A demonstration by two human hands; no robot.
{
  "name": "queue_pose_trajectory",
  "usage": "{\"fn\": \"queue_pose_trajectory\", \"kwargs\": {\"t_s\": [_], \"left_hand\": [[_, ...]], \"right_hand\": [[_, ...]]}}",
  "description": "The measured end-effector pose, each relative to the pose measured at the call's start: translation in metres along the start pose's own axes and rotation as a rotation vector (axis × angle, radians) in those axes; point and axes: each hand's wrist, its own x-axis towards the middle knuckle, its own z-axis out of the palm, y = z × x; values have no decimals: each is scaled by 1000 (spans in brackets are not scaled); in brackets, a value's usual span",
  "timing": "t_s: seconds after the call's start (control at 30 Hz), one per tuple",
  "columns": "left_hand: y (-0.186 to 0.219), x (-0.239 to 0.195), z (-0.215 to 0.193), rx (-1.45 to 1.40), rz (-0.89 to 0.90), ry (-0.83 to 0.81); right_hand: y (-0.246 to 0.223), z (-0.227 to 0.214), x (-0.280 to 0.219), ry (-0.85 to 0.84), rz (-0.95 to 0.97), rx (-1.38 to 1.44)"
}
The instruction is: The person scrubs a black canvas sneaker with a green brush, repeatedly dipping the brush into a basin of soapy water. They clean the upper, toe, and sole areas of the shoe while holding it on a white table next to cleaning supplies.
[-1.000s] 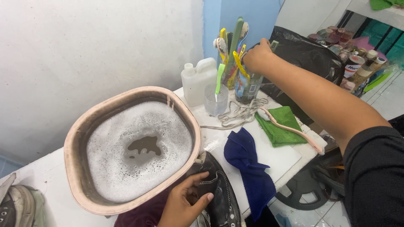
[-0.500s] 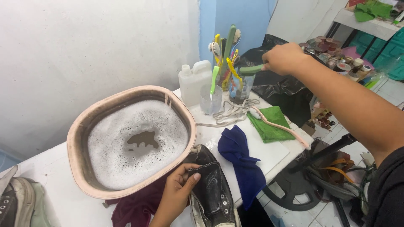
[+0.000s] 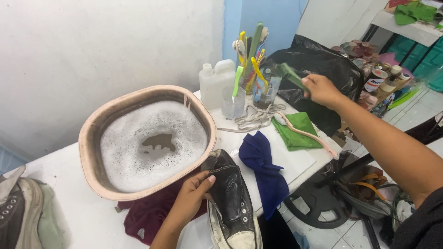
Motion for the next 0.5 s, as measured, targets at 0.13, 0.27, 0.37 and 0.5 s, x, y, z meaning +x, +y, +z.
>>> {"fn": "queue_pose_trajectory", "kwargs": {"t_s": [0.13, 0.27, 0.37, 0.5], "left_hand": [[-16, 7, -4, -2, 29, 32], [-23, 15, -5, -65, 19, 92], [-15, 10, 1, -78, -41, 184], [-11, 5, 1, 9, -85, 204]], "right_hand": [[-20, -3, -18, 35, -64, 120], [-29, -9, -48, 15, -96, 285], [-50, -1, -94, -73, -203, 257], [-77, 42, -168, -225, -326, -216]]}}
